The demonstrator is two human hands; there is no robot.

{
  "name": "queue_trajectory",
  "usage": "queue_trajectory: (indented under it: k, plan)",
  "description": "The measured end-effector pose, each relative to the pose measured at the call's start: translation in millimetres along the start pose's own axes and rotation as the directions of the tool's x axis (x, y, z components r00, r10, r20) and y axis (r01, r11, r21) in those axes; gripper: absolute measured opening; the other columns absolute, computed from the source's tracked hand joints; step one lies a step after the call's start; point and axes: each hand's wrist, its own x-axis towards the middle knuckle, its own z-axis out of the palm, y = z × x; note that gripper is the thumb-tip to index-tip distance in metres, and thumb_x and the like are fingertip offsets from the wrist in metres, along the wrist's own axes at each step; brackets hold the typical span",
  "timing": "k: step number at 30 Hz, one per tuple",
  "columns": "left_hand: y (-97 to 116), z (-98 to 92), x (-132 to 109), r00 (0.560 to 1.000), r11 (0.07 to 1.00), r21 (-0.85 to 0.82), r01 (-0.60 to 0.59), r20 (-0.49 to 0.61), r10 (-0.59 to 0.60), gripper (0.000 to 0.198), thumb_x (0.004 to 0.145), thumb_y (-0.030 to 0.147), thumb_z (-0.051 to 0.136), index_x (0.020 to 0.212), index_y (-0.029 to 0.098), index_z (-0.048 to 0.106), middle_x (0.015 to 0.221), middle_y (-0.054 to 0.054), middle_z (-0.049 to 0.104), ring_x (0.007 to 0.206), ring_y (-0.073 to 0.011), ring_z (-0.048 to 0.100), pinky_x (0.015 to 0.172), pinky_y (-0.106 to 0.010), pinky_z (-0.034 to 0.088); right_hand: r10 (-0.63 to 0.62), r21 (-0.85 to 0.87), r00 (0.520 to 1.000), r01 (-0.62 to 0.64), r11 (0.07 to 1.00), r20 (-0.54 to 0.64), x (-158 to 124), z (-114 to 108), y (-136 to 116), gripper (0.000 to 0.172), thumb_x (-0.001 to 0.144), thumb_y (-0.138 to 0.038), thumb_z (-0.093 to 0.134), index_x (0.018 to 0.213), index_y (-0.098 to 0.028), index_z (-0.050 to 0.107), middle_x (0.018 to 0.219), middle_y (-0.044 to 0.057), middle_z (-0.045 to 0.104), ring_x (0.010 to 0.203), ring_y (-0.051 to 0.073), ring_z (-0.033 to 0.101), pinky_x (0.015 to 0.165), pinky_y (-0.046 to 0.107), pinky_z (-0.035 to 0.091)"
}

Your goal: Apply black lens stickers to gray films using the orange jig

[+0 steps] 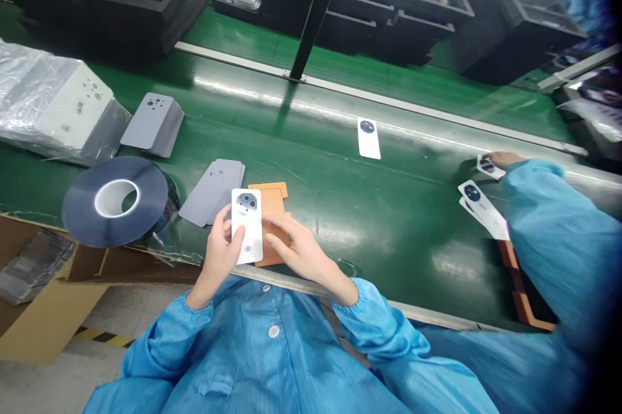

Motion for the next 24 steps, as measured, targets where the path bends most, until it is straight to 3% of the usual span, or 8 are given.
queue_trajectory:
  k: [2,5,8,10,13,15,20,24]
  plan:
    - [2,-2.4,4,0.999,0.997,-0.072,0.039,-0.008,-0.040,0.071,0.089,0.039,0.072,0.151,0.017,0.045,0.112,-0.014,0.078,0.089,-0.0241,0.078,0.071,-0.032,0.062,0.082,0.036,0.996,-0.082,0.996,-0.015,4,3,4,0.041,0.101,-0.040,0.061,0.139,-0.025,0.065,0.129,0.011,0.073,0.109,0.026,0.072,0.102,0.047,0.056]
    - [7,-2.9,7,0.999,0.986,-0.160,0.038,-0.029,-0.043,0.072,0.087,0.040,0.074,0.149,0.017,0.046,0.107,-0.013,0.079,0.085,-0.0230,0.078,0.070,-0.030,0.062,0.166,0.179,0.983,-0.178,0.968,0.078,8,11,11,0.054,0.095,-0.038,0.069,0.146,-0.023,0.059,0.111,0.008,0.076,0.084,0.020,0.073,0.082,0.040,0.061]
    - [11,-2.3,12,0.998,0.976,-0.215,0.027,-0.045,-0.037,0.077,0.086,0.044,0.077,0.150,0.017,0.044,0.106,-0.012,0.079,0.085,-0.0230,0.078,0.070,-0.030,0.062,0.160,0.378,0.960,-0.239,0.895,0.228,14,20,15,0.067,0.093,-0.035,0.069,0.155,-0.022,0.047,0.090,0.002,0.073,0.073,0.018,0.073,0.071,0.034,0.061]
    - [11,-4.4,18,0.997,0.973,-0.231,-0.001,-0.076,-0.017,0.080,0.085,0.044,0.077,0.152,0.018,0.042,0.107,-0.012,0.078,0.085,-0.0222,0.078,0.071,-0.030,0.061,0.134,0.454,0.958,-0.240,0.858,0.253,25,23,19,0.070,0.091,-0.034,0.070,0.155,-0.021,0.044,0.084,-0.001,0.069,0.067,0.016,0.073,0.068,0.032,0.061]
    - [9,-15.2,28,0.983,0.982,-0.158,-0.101,-0.166,0.074,0.078,0.088,0.043,0.075,0.153,0.020,0.040,0.119,-0.014,0.074,0.086,-0.0187,0.075,0.068,-0.027,0.059,0.146,0.466,0.978,-0.200,0.862,0.151,64,13,31,0.066,0.087,-0.036,0.072,0.146,-0.016,0.052,0.081,-0.001,0.069,0.063,0.016,0.072,0.060,0.029,0.059]
    - [8,-26.8,33,0.956,0.983,0.006,-0.185,-0.232,0.181,0.065,0.090,0.041,0.073,0.147,0.020,0.049,0.128,-0.015,0.070,0.084,-0.0155,0.071,0.064,-0.024,0.056,0.207,0.421,0.978,-0.195,0.886,0.017,106,-5,42,0.058,0.085,-0.036,0.072,0.137,-0.013,0.059,0.075,-0.001,0.069,0.061,0.015,0.070,0.056,0.027,0.058]
    - [11,-58.4,30,0.838,0.856,0.416,-0.308,-0.308,0.451,0.029,0.095,0.035,0.067,0.119,0.019,0.071,0.134,-0.013,0.064,0.067,-0.0084,0.057,0.057,-0.024,0.048,0.323,0.308,0.916,-0.245,0.920,-0.238,221,-61,70,0.045,0.086,-0.020,0.068,0.129,-0.006,0.064,0.061,-0.005,0.063,0.055,0.011,0.061,0.055,0.021,0.053]
    - [19,-87.1,16,0.718,0.735,0.598,-0.319,-0.354,0.600,0.022,0.098,0.029,0.065,0.114,0.018,0.074,0.111,-0.008,0.071,0.065,-0.0113,0.054,0.066,-0.028,0.050,0.392,0.268,0.870,-0.318,0.909,-0.298,271,-84,87,0.026,0.095,-0.018,0.067,0.119,-0.007,0.067,0.072,-0.001,0.066,0.061,0.010,0.062,0.059,0.023,0.056]
